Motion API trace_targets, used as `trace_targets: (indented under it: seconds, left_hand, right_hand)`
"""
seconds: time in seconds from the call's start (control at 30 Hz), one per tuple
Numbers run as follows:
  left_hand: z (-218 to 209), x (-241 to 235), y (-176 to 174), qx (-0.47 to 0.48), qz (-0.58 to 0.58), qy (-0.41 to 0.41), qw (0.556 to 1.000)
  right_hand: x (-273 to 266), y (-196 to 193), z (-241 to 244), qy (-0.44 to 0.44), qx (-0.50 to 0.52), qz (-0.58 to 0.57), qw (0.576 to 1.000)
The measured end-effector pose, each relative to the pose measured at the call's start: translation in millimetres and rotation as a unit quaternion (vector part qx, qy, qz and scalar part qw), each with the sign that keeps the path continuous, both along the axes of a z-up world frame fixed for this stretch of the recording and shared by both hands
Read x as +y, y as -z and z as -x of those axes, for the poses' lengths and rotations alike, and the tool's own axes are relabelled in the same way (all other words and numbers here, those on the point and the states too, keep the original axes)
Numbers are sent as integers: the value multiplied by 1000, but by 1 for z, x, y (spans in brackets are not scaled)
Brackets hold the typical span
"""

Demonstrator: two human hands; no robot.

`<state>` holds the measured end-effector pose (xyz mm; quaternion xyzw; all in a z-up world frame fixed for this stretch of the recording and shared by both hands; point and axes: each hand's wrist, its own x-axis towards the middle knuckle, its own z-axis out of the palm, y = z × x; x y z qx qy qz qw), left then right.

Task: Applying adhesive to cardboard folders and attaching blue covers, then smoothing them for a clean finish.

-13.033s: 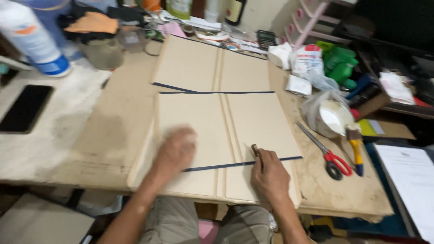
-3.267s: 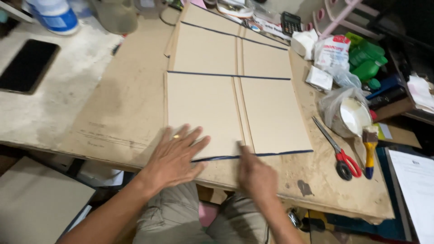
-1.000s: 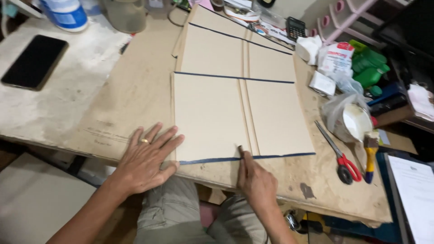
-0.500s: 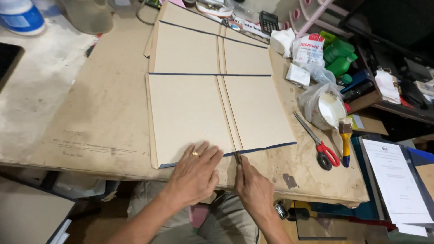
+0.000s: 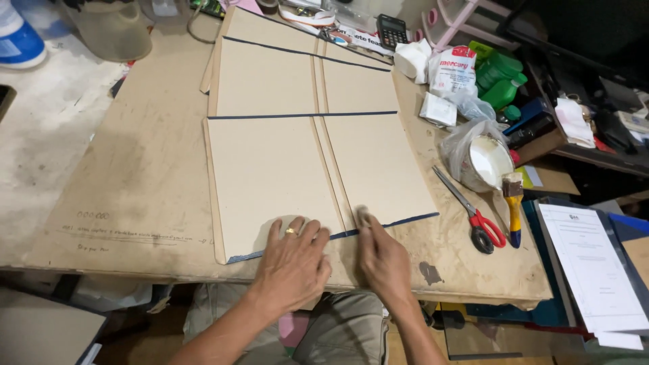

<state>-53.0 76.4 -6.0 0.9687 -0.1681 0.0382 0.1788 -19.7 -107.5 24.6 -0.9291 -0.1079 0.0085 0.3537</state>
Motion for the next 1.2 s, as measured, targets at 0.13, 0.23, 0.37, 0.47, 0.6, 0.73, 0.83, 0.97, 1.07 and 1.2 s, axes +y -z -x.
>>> trace_targets:
  seconds: [0.13, 0.23, 0.37, 0.47, 0.6, 0.73, 0.83, 0.97, 1.07, 1.2]
  left_hand:
    - [-1, -15, 0, -17, -61, -22, 998]
    - [-1, -19, 6, -61, -75, -37, 995]
    - [3, -17, 4, -143, -74, -54, 986]
    - [-2, -15, 17, -173, -50, -24, 983]
    - [-1, -13, 12, -158, -11, 20, 987]
    - [-4, -25, 9, -138, -70, -16, 988]
    - [-6, -39, 4, -80, -118, -33, 989]
    - [-10, -48, -12, 42, -143, -37, 988]
    - [-12, -47, -7, 58, -130, -44, 989]
    - [-11, -47, 4, -21, -101, -59, 993]
  right_hand:
    - [-24, 20, 20, -1, -62, 101, 993]
    - [-22, 33, 22, -41, -122, 156, 979]
    - [0, 22, 5, -13, -66, 232, 970]
    - [16, 5, -22, 16, 24, 235, 972]
    - [9, 3, -37, 9, -10, 171, 985]
    - [-34, -5, -26, 68, -57, -18, 996]
    - [-87, 2, -27, 205, -55, 0, 977]
    - [-136, 12, -44, 284, -61, 97, 952]
    - [-136, 11, -54, 260, -67, 147, 952]
    - [-141, 27, -69, 262, -69, 205, 941]
